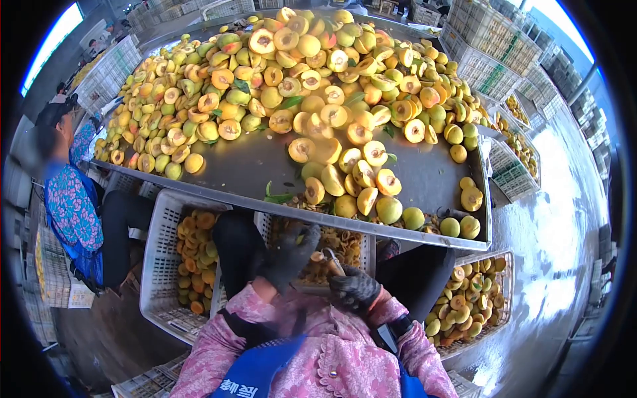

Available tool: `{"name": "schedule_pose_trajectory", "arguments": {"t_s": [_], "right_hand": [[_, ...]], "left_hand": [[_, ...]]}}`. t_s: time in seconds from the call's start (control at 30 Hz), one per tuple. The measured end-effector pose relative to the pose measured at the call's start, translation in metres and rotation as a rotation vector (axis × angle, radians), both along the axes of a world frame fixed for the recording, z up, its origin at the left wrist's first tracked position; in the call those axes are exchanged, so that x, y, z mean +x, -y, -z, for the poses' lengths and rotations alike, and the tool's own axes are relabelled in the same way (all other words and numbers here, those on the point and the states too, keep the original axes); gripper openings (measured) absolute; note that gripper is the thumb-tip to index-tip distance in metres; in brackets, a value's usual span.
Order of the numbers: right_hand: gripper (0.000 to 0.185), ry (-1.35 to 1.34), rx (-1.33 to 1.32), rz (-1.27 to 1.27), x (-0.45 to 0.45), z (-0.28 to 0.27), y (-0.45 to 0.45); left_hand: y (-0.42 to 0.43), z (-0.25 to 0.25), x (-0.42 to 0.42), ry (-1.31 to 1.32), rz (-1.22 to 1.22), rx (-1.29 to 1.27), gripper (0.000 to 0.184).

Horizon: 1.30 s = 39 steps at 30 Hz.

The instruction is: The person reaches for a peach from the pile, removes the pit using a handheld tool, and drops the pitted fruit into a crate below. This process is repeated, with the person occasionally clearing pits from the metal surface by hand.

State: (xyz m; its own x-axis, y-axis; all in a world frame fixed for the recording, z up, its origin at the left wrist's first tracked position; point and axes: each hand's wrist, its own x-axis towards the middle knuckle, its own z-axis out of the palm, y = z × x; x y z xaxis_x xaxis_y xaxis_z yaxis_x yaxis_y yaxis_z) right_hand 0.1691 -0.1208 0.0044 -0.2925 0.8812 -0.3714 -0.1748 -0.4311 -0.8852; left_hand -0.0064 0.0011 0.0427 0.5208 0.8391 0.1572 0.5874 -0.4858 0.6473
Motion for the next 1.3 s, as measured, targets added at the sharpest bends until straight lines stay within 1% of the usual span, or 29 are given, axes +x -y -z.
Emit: {"name": "schedule_pose_trajectory", "arguments": {"t_s": [0.03, 0.07, 0.1, 0.17, 0.2, 0.23, 0.3, 0.33, 0.4, 0.43, 0.47, 0.5, 0.53, 0.57, 0.63, 0.67, 0.73, 0.8, 0.87, 0.9, 0.97, 1.0, 1.03, 1.07, 1.1, 1.17, 1.23, 1.27, 1.3], "right_hand": [[0.014, 0.636, 0.414, -0.173, 0.004, 0.053, 0.004], [0.016, 0.808, 0.427, -0.221, 0.005, 0.045, 0.001], [0.019, 0.978, 0.438, -0.274, 0.007, 0.036, -0.002], [0.028, 0.997, 0.423, -0.471, 0.012, 0.051, 0.000], [0.033, 1.006, 0.415, -0.571, 0.014, 0.056, -0.002], [0.029, 0.969, 0.471, -0.355, 0.012, 0.020, -0.003], [0.027, 0.953, 0.362, -0.372, 0.013, 0.031, -0.008], [0.026, 0.944, 0.306, -0.381, 0.013, 0.040, -0.009], [0.028, 1.123, 0.626, -0.681, 0.012, 0.071, -0.008], [0.029, 1.205, 0.787, -0.835, 0.013, 0.079, -0.009], [0.030, 1.135, 0.695, -0.726, 0.013, 0.070, -0.010], [0.031, 1.064, 0.604, -0.617, 0.014, 0.054, -0.008], [0.033, 0.998, 0.614, -0.476, 0.015, 0.059, -0.005], [0.034, 0.925, 0.631, -0.340, 0.016, 0.065, -0.002], [0.034, 0.900, 0.573, -0.304, 0.021, 0.032, -0.007], [0.033, 0.912, 0.568, -0.287, 0.023, 0.028, -0.006], [0.032, 0.935, 0.559, -0.251, 0.029, 0.019, -0.003], [0.029, 0.996, 0.665, -0.211, 0.034, 0.037, 0.004], [0.024, 1.023, 0.565, -0.220, 0.036, 0.025, 0.003], [0.022, 1.034, 0.522, -0.226, 0.036, 0.016, -0.002], [0.011, 0.753, 0.331, -0.062, 0.030, 0.002, -0.012], [0.008, 0.505, 0.174, 0.061, 0.025, -0.010, -0.018], [0.006, 0.259, 0.027, 0.210, 0.021, -0.022, -0.023], [0.009, 0.293, 0.120, 0.197, 0.020, -0.041, -0.031], [0.011, 0.327, 0.211, 0.184, 0.020, -0.061, -0.039], [0.020, 0.014, -0.027, 0.313, 0.012, -0.108, -0.050], [0.022, 0.075, 0.096, 0.406, 0.001, -0.104, -0.059], [0.023, 0.104, 0.159, 0.452, -0.004, -0.100, -0.062], [0.023, 0.071, 0.126, 0.486, -0.008, -0.100, -0.065]], "left_hand": [[-0.003, -0.021, -0.008, 0.114, -0.104, -0.246, 0.022], [-0.009, -0.040, -0.017, 0.230, -0.204, -0.487, 0.024], [-0.019, -0.056, -0.030, 0.164, -0.196, -0.019, 0.020], [-0.038, -0.057, -0.071, 0.109, -0.285, 0.320, 0.021], [-0.046, -0.057, -0.089, 0.043, -0.364, 0.264, 0.019], [-0.054, -0.056, -0.108, -0.027, -0.438, 0.205, 0.018], [-0.067, -0.074, -0.124, -0.342, -0.526, 0.221, 0.016], [-0.076, -0.074, -0.121, -0.271, -0.448, 0.230, 0.019], [-0.106, -0.069, -0.112, -0.125, -0.289, 0.248, 0.026], [-0.127, -0.060, -0.102, -0.199, -0.155, 0.372, 0.028], [-0.148, -0.057, -0.084, -0.270, -0.020, 0.495, 0.030], [-0.161, -0.070, -0.052, -0.132, -0.145, 0.141, 0.034], [-0.170, -0.082, -0.019, 0.009, -0.262, -0.214, 0.038], [-0.191, -0.059, 0.000, -0.092, -0.195, 0.003, 0.040], [-0.217, -0.029, 0.039, -0.190, -0.142, 0.069, 0.043], [-0.219, -0.027, 0.056, -0.188, -0.156, -0.083, 0.045], [-0.221, -0.015, 0.071, -0.186, -0.121, -0.166, 0.046], [-0.219, -0.011, 0.074, -0.189, -0.079, -0.276, 0.047], [-0.205, -0.029, 0.062, -0.198, -0.039, -0.418, 0.047], [-0.198, -0.028, 0.054, -0.164, 0.032, -0.375, 0.042], [-0.170, -0.026, 0.034, 0.335, -0.096, -0.633, 0.036], [-0.155, -0.023, 0.027, 0.592, -0.153, -0.756, 0.033], [-0.143, -0.028, 0.023, 0.683, -0.159, -0.785, 0.029], [-0.127, -0.036, 0.020, 0.775, -0.165, -0.815, 0.026], [-0.109, -0.043, 0.020, 0.824, -0.166, -0.805, 0.028], [-0.075, -0.063, 0.021, 0.878, -0.128, -0.730, 0.030], [-0.048, -0.074, 0.023, 0.914, -0.071, -0.692, 0.035], [-0.038, -0.070, 0.025, 0.900, -0.065, -0.674, 0.035], [-0.028, -0.065, 0.028, 0.885, -0.059, -0.654, 0.035]]}}
